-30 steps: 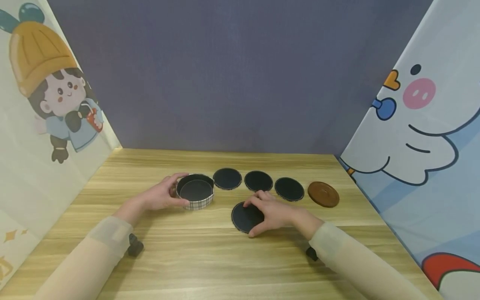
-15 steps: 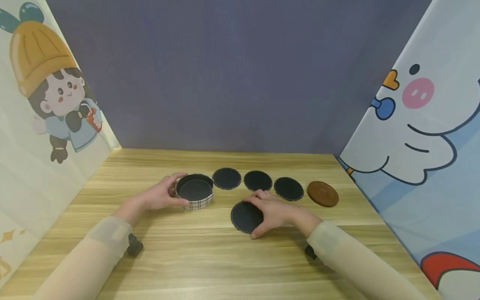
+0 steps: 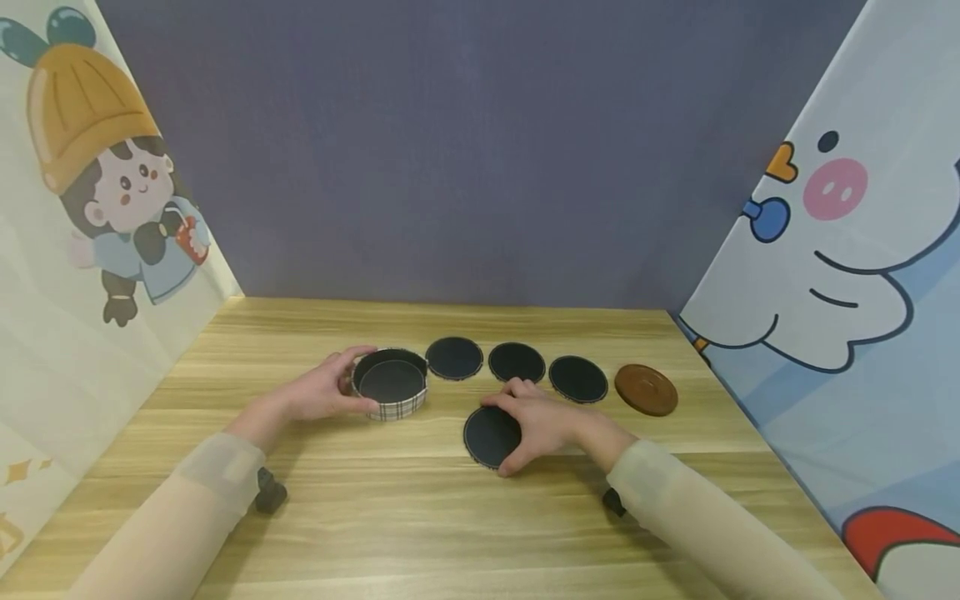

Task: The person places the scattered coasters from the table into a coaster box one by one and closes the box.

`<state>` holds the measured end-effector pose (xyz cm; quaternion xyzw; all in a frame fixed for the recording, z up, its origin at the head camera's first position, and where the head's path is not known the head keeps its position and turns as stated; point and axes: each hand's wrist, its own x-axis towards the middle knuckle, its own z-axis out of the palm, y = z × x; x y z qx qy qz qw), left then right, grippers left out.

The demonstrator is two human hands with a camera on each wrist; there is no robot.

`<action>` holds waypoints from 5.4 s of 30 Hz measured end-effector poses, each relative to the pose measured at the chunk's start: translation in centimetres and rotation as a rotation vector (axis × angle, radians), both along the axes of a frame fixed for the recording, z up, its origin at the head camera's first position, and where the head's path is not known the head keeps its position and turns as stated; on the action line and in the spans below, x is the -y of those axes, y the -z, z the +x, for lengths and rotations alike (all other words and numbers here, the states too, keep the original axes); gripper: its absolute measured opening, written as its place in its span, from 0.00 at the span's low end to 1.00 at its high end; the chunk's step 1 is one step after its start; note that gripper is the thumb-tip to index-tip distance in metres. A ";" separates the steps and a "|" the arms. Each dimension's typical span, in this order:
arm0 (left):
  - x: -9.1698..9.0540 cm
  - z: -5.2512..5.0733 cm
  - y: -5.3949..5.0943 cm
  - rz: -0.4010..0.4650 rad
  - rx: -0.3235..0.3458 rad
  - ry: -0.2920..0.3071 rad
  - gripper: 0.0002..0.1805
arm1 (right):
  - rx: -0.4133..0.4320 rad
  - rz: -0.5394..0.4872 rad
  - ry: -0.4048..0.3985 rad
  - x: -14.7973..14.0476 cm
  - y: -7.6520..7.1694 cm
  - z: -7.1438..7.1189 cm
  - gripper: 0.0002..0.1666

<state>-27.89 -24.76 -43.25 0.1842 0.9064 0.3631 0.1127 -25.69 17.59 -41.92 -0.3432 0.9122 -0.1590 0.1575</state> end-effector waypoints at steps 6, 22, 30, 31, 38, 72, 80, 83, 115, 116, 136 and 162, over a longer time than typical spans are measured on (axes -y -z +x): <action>0.0 -0.1 0.2 -0.003 0.007 -0.004 0.61 | -0.002 -0.004 -0.001 0.2 0.3 -0.1 0.64; -0.1 0.1 -0.1 0.031 0.006 0.007 0.61 | -0.026 -0.033 0.002 -0.2 0.4 -0.5 0.63; -0.2 0.1 -0.1 0.027 0.004 0.010 0.60 | -0.086 -0.067 -0.006 0.1 -0.1 -1.0 0.62; -0.2 0.1 -0.1 0.026 0.005 0.009 0.60 | -0.092 -0.071 -0.007 0.3 -0.2 -1.0 0.62; -0.1 0.1 -0.2 0.031 0.010 0.008 0.60 | -0.116 -0.108 -0.016 1.5 -0.9 -1.6 0.62; 0.0 -0.1 0.2 0.006 -0.004 0.000 0.60 | -0.074 -0.140 0.072 7.3 -2.7 -5.3 0.62; -0.1 0.2 -0.2 0.018 0.006 -0.003 0.60 | -0.109 -0.151 0.056 9.1 -2.7 -5.9 0.61; -0.2 0.2 -0.3 0.019 0.011 -0.001 0.59 | -0.117 -0.163 0.061 9.7 -2.8 -6.1 0.62; -0.2 0.2 -0.3 0.053 0.040 0.018 0.58 | -0.113 -0.194 0.040 15.0 -1.8 -6.2 0.57; -0.3 0.2 -0.3 0.052 0.040 0.018 0.58 | -0.112 -0.193 0.041 15.1 -1.7 -6.2 0.56; -0.1 0.1 0.0 0.042 0.025 0.007 0.58 | -0.112 -0.176 0.020 16.1 -1.4 -6.2 0.51; -0.2 0.2 -0.3 0.062 0.037 0.023 0.57 | -0.096 -0.161 0.018 16.5 -1.2 -6.5 0.53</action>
